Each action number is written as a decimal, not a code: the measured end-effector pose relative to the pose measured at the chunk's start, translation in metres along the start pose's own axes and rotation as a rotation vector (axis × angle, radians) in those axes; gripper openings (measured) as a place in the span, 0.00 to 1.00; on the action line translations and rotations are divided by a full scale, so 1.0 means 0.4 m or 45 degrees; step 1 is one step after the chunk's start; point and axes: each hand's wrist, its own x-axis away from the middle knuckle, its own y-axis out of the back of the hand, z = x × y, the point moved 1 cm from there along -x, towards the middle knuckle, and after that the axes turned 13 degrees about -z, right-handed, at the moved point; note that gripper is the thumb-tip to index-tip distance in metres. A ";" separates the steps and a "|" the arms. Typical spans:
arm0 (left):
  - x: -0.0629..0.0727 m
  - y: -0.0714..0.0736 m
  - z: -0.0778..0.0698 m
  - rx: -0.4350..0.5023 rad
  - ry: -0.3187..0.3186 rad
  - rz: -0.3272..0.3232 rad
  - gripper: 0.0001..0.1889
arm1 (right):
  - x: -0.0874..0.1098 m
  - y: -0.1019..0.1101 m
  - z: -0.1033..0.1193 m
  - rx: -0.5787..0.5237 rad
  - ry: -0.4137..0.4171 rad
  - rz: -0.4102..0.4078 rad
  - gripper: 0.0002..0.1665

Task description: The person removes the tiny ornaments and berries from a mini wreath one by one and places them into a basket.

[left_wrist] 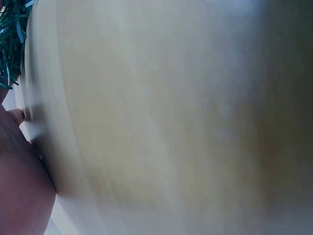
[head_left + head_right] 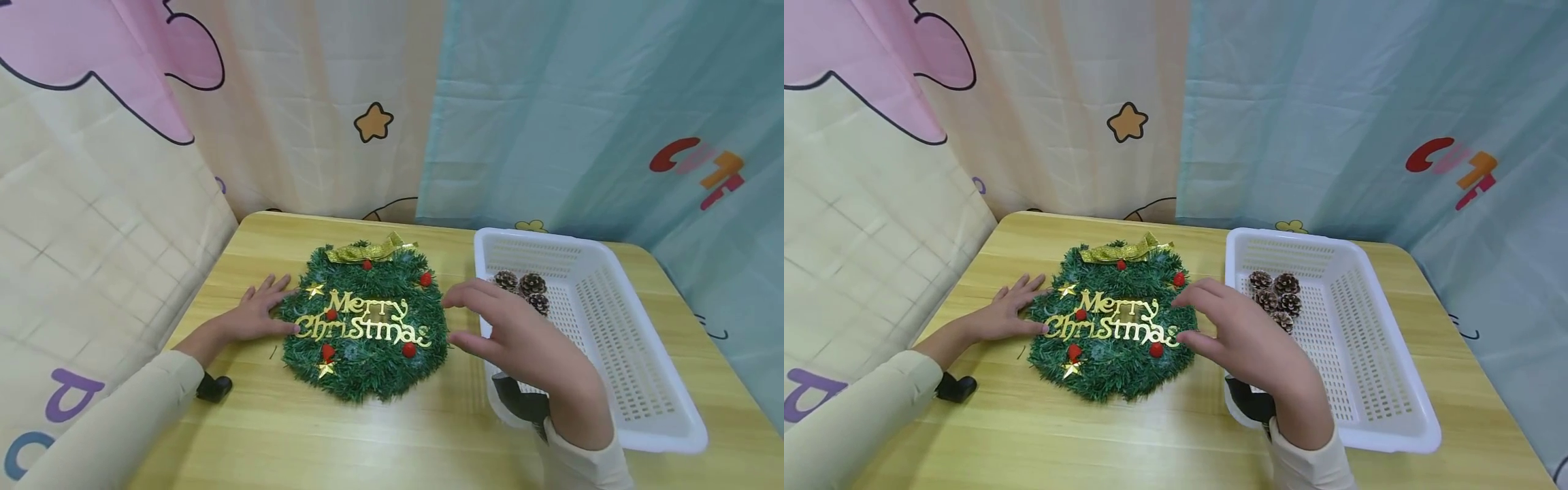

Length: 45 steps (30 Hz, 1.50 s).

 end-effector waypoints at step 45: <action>-0.001 0.007 -0.009 0.009 0.024 0.021 0.48 | -0.016 -0.315 -0.027 0.338 -0.320 0.271 0.15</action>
